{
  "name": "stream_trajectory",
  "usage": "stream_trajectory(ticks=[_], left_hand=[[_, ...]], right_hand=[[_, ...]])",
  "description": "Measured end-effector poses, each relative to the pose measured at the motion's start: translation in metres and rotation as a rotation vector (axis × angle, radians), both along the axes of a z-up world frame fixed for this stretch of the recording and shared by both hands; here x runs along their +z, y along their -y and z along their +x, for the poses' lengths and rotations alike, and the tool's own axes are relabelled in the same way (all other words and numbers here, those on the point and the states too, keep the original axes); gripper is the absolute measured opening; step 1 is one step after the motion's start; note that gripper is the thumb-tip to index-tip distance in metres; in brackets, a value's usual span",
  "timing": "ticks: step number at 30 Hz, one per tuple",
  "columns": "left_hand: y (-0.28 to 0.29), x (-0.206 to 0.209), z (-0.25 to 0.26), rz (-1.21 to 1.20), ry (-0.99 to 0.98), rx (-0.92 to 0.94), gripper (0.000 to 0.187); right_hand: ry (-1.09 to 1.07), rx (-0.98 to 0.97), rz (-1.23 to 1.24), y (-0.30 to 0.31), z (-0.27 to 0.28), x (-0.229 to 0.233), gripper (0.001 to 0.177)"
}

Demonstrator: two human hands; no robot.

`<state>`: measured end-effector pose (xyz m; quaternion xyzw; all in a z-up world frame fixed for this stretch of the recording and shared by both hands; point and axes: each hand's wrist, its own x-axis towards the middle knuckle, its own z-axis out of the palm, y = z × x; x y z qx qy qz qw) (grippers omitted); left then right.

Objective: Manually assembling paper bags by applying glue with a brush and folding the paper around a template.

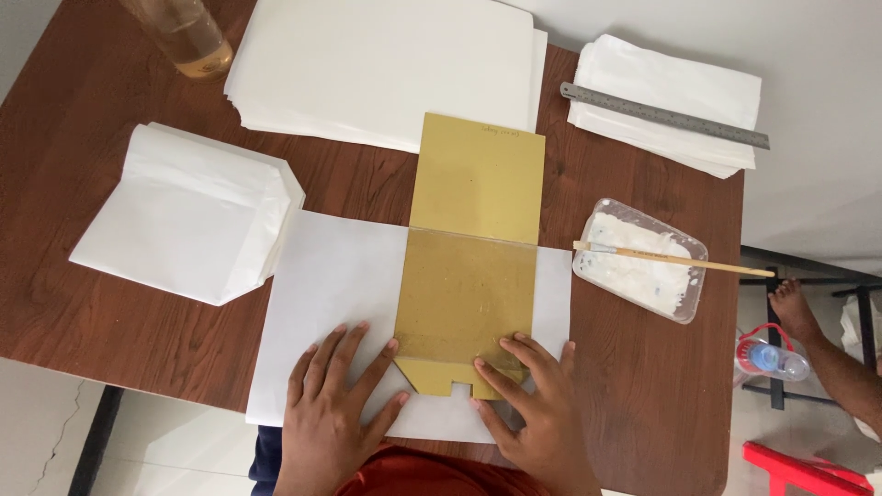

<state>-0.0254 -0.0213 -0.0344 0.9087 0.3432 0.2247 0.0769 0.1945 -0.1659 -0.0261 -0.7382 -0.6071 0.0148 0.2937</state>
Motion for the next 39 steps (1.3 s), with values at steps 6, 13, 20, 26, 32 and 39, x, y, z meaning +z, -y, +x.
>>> stream_trajectory(ticks=[6, 13, 20, 26, 32, 39], left_hand=[[0.0002, 0.0007, -0.0002, -0.007, -0.005, 0.0, 0.051], [0.0023, -0.0004, 0.0007, 0.012, -0.008, 0.012, 0.051], [0.0018, -0.0009, -0.0003, -0.015, -0.019, 0.018, 0.054], [0.0012, 0.001, 0.0002, -0.007, -0.008, 0.014, 0.053], [0.0003, 0.0009, -0.0001, -0.011, -0.002, 0.005, 0.052], [0.0003, 0.0008, 0.0001, -0.024, -0.005, 0.01, 0.053]], right_hand=[[0.018, 0.03, 0.016, -0.001, 0.0011, 0.0017, 0.038], [0.017, 0.017, 0.005, 0.0005, 0.0, 0.0026, 0.039], [0.008, 0.024, 0.001, 0.0001, -0.0002, 0.0046, 0.04], [-0.011, 0.024, 0.013, -0.0001, 0.0001, 0.005, 0.035], [-0.02, 0.021, 0.007, 0.0016, 0.0006, 0.0041, 0.038], [-0.014, 0.046, 0.008, 0.0031, 0.0019, -0.002, 0.041]])
